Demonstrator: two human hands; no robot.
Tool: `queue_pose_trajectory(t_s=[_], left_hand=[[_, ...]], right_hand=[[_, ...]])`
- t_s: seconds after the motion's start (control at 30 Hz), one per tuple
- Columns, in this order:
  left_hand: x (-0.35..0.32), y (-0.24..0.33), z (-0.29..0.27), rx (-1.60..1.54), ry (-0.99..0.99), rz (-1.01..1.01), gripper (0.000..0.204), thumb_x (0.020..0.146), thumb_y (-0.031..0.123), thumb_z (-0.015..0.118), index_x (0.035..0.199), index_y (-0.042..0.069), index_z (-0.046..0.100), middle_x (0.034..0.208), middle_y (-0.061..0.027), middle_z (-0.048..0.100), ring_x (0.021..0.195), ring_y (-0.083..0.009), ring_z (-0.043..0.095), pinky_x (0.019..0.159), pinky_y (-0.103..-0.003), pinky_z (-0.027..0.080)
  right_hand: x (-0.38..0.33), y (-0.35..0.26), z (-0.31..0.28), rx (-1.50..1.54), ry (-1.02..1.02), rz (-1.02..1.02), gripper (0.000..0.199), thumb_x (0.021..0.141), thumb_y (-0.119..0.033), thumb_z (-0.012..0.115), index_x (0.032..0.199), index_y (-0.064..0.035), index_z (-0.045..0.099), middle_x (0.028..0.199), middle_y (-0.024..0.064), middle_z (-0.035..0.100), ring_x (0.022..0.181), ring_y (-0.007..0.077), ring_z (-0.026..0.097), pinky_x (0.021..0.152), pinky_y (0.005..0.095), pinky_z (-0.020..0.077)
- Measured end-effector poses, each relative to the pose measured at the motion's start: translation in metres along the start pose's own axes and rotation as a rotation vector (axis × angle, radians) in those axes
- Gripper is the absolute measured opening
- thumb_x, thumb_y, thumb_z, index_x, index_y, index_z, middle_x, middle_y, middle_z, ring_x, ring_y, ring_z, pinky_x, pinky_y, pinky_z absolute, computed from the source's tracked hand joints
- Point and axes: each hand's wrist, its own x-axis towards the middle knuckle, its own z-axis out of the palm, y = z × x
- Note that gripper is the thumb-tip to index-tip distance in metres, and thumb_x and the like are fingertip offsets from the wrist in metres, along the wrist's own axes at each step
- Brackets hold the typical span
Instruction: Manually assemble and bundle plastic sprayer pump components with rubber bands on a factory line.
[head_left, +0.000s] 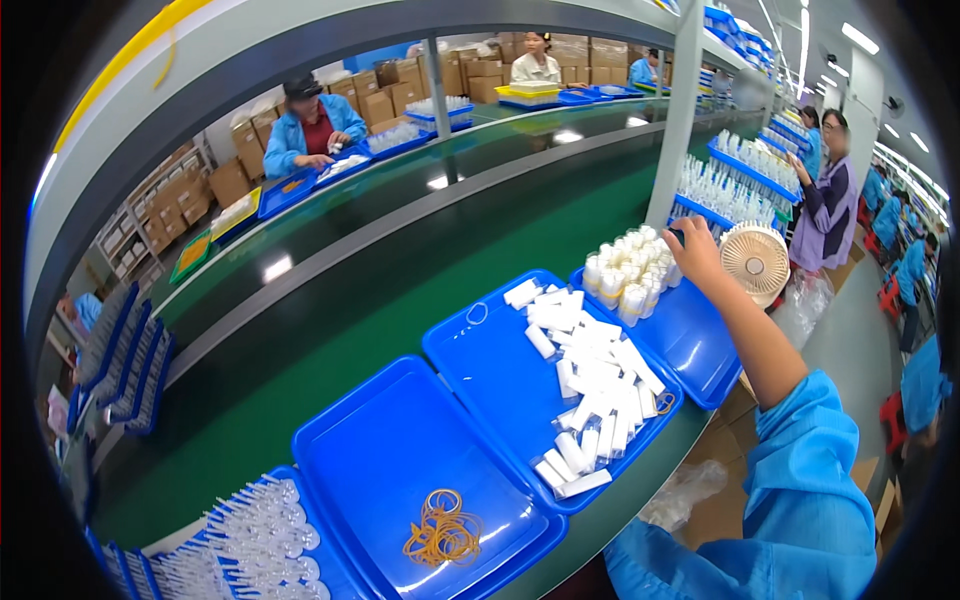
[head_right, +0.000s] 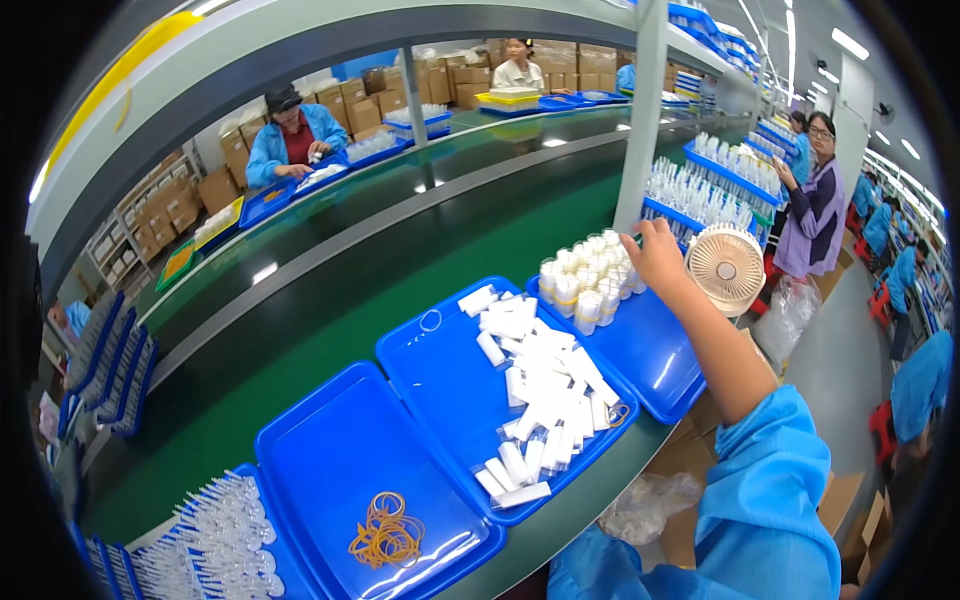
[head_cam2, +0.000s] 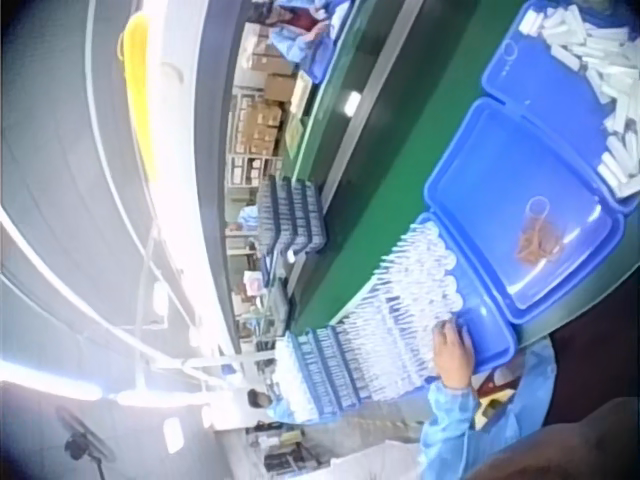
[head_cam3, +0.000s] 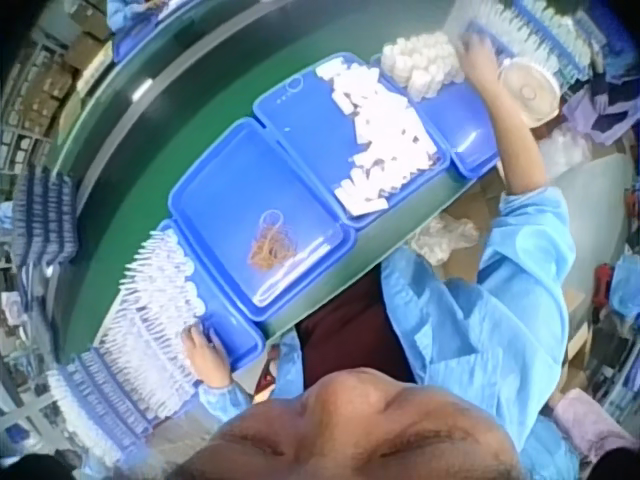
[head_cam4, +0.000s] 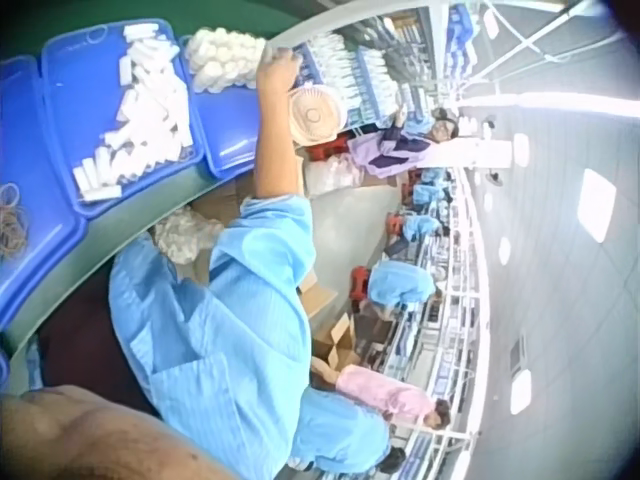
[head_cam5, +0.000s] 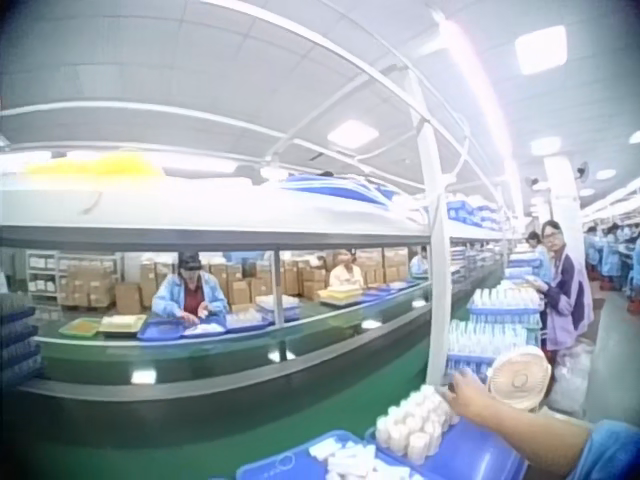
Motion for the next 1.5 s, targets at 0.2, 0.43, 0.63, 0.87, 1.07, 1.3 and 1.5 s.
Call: queue_pose_trajectory(t_s=[0.2,0.43,0.63,0.87,1.07,1.3,1.5], left_hand=[[0.01,-0.004,0.0,0.121,0.088,-0.024,0.028,0.08,0.009,0.054,0.106,-0.002,0.053,0.102,-0.0229,0.053,0.091,-0.039,0.052,0.079,-0.043,0.043],[0.005,-0.011,-0.003,0.08,0.21,-0.063,0.021,0.078,0.006,0.057,0.098,-0.001,0.056,0.088,-0.0185,0.054,0.081,-0.0359,0.054,0.07,-0.041,0.044],[-0.007,0.018,-0.021,-0.233,0.437,-0.102,0.024,0.077,-0.003,0.058,0.1,-0.002,0.056,0.084,-0.0149,0.053,0.076,-0.0281,0.054,0.067,-0.035,0.045],[-0.017,0.083,0.016,-1.64,0.227,-0.354,0.025,0.08,-0.007,0.058,0.101,0.003,0.049,0.091,-0.0081,0.057,0.079,-0.0125,0.058,0.073,-0.025,0.047],[-0.012,0.118,0.03,-1.777,-0.2,-0.039,0.023,0.078,-0.011,0.058,0.099,-0.003,0.056,0.102,-0.0112,0.054,0.084,-0.0177,0.058,0.075,-0.027,0.048],[0.013,0.136,0.016,-1.523,-0.124,0.275,0.014,0.075,-0.008,0.06,0.088,-0.002,0.064,0.086,-0.0119,0.062,0.077,-0.0208,0.059,0.068,-0.027,0.047],[0.013,0.141,0.014,-1.428,-0.033,0.366,0.012,0.076,-0.006,0.06,0.087,-0.002,0.064,0.083,-0.0116,0.061,0.076,-0.0231,0.059,0.068,-0.03,0.046]], right_hand=[[-0.042,-0.161,-0.016,0.321,-0.406,-0.519,0.021,0.077,-0.027,0.063,0.078,-0.0054,0.064,0.08,0.0118,0.063,0.077,0.0296,0.06,0.071,0.0392,0.0468],[-0.08,-0.221,0.022,-0.322,-0.525,-0.827,0.015,0.074,-0.023,0.059,0.075,-0.0093,0.065,0.077,0.0071,0.065,0.082,0.0226,0.06,0.073,0.036,0.0414],[-0.102,-0.221,0.022,0.045,-0.56,-0.916,0.027,0.072,-0.013,0.063,0.097,-0.0073,0.055,0.083,0.0077,0.06,0.085,0.0262,0.056,0.073,0.0385,0.0387],[-0.134,-0.242,-0.04,0.621,-0.6,-0.661,0.024,0.075,-0.003,0.06,0.098,-0.0083,0.054,0.089,0.0116,0.05,0.074,0.0273,0.057,0.061,0.0333,0.0474],[-0.181,-0.264,-0.115,1.561,-1.221,0.17,0.02,0.085,-0.001,0.055,0.104,-0.0031,0.051,0.097,0.0024,0.053,0.08,0.0064,0.052,0.068,0.0223,0.0443],[-0.207,-0.263,-0.128,1.861,-1.4,0.68,0.034,0.089,-0.015,0.053,0.119,-0.0029,0.045,0.095,0.0046,0.053,0.079,0.009,0.051,0.067,0.0227,0.0421],[-0.204,-0.258,-0.125,1.787,-1.392,0.67,0.034,0.089,-0.017,0.053,0.12,-0.0033,0.044,0.094,0.003,0.053,0.082,0.0085,0.051,0.07,0.023,0.042]])
